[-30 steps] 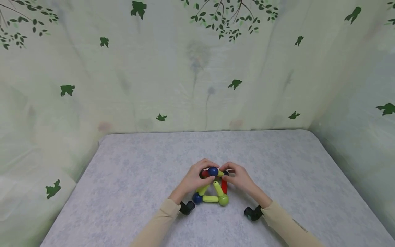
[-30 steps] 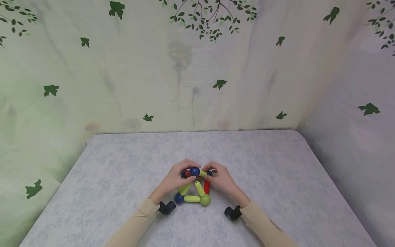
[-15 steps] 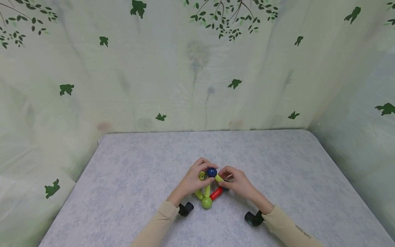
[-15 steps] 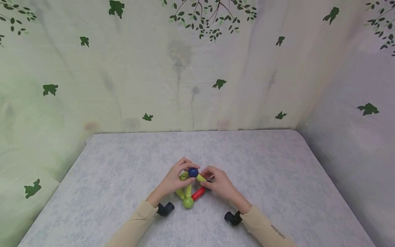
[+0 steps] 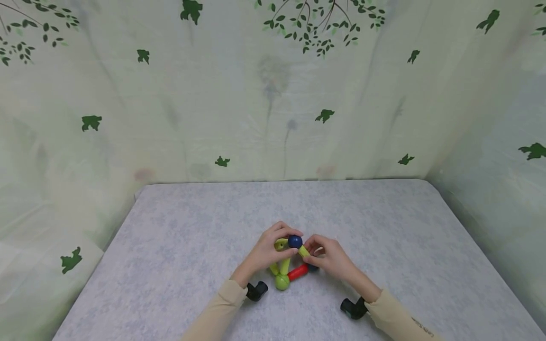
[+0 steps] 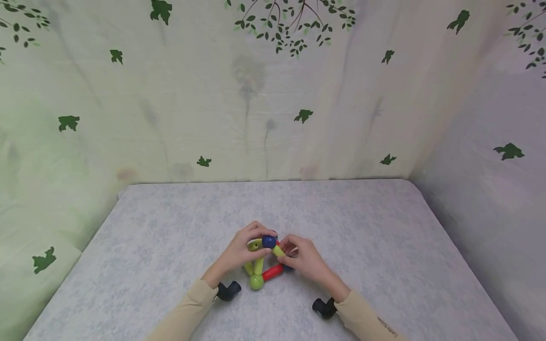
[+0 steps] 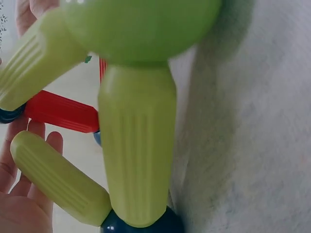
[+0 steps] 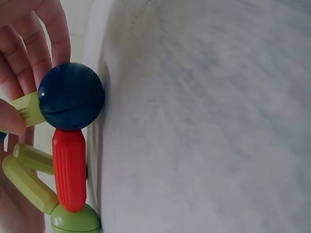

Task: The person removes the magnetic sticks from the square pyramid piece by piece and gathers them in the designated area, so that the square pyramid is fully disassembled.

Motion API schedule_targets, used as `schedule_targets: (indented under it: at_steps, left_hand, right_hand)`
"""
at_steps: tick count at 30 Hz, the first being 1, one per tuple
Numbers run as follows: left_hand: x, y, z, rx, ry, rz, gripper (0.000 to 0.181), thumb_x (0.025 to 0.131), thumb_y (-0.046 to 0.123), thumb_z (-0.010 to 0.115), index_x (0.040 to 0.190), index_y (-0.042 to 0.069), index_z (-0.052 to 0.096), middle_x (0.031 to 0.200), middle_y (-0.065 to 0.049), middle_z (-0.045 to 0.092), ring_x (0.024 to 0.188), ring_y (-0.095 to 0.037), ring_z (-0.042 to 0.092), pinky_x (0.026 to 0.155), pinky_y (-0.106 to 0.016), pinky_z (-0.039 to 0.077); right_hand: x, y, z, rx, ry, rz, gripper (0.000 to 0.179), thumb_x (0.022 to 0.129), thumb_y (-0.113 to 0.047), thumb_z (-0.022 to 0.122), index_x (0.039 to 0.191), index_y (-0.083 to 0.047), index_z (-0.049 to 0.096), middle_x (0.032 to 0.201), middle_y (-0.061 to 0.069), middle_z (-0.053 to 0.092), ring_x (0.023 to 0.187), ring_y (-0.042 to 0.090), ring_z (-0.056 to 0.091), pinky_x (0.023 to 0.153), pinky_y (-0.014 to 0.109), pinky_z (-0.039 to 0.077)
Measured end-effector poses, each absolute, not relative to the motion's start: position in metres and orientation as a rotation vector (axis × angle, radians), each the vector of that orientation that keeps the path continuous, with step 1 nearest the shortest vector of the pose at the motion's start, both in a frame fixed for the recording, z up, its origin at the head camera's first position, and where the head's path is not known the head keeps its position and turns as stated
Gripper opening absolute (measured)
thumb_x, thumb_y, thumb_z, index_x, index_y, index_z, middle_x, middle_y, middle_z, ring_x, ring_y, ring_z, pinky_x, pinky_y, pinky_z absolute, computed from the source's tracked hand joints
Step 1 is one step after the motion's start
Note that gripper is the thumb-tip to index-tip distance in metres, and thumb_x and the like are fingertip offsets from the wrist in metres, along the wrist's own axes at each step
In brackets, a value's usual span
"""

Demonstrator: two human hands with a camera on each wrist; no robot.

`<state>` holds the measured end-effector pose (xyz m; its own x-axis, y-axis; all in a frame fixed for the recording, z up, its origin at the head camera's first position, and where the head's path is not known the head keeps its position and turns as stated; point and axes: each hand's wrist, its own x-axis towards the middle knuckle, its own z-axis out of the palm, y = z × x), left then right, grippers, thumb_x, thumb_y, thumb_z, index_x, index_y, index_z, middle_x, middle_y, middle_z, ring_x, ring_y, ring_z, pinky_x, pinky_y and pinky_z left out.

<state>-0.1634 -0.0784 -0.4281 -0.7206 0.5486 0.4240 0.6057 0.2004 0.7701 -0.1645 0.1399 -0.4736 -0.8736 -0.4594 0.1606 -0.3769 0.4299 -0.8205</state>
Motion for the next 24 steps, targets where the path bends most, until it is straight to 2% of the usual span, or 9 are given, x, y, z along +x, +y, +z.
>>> schedule_targets:
  at_steps: [9,14,20,24]
  left_hand:
    - [-0.164,-0.082,-0.427,-1.079,-2.407,-1.704,0.032,0.086,-0.004,0.067,0.117,-0.005,0.062,0.103,-0.015,0.057,0.102,-0.027,0.057,0.093,-0.042,0.047]
    - [-0.164,-0.083,-0.428,-1.11,-2.389,-1.75,0.031,0.086,-0.003,0.067,0.117,-0.007,0.061,0.104,-0.017,0.058,0.103,-0.029,0.058,0.093,-0.045,0.047]
    - [-0.165,-0.081,-0.432,-1.133,-2.324,-1.775,0.03,0.086,-0.003,0.067,0.116,-0.006,0.061,0.104,-0.015,0.058,0.102,-0.027,0.059,0.092,-0.043,0.048]
    - [-0.165,-0.081,-0.435,-1.135,-2.303,-1.8,0.031,0.085,-0.005,0.068,0.115,-0.006,0.061,0.104,-0.014,0.059,0.101,-0.026,0.06,0.091,-0.042,0.048]
  right_hand:
    - [-0.156,0.142,-0.47,-0.74,2.523,-1.474,0.018,0.085,-0.014,0.074,0.098,-0.009,0.062,0.093,-0.002,0.062,0.083,0.014,0.06,0.075,0.032,0.053]
    - [-0.161,0.144,-0.467,-0.63,2.422,-1.557,0.016,0.091,-0.012,0.067,0.105,-0.006,0.062,0.1,0.003,0.062,0.092,0.018,0.059,0.083,0.031,0.05]
    - [-0.169,0.137,-0.447,-0.636,2.403,-1.668,0.021,0.093,0.0,0.058,0.113,0.005,0.057,0.112,0.021,0.059,0.107,0.04,0.055,0.092,0.049,0.045]
    - [-0.174,0.132,-0.444,-0.688,2.431,-1.642,0.024,0.09,0.003,0.062,0.113,0.005,0.057,0.112,0.022,0.059,0.109,0.043,0.053,0.093,0.055,0.042]
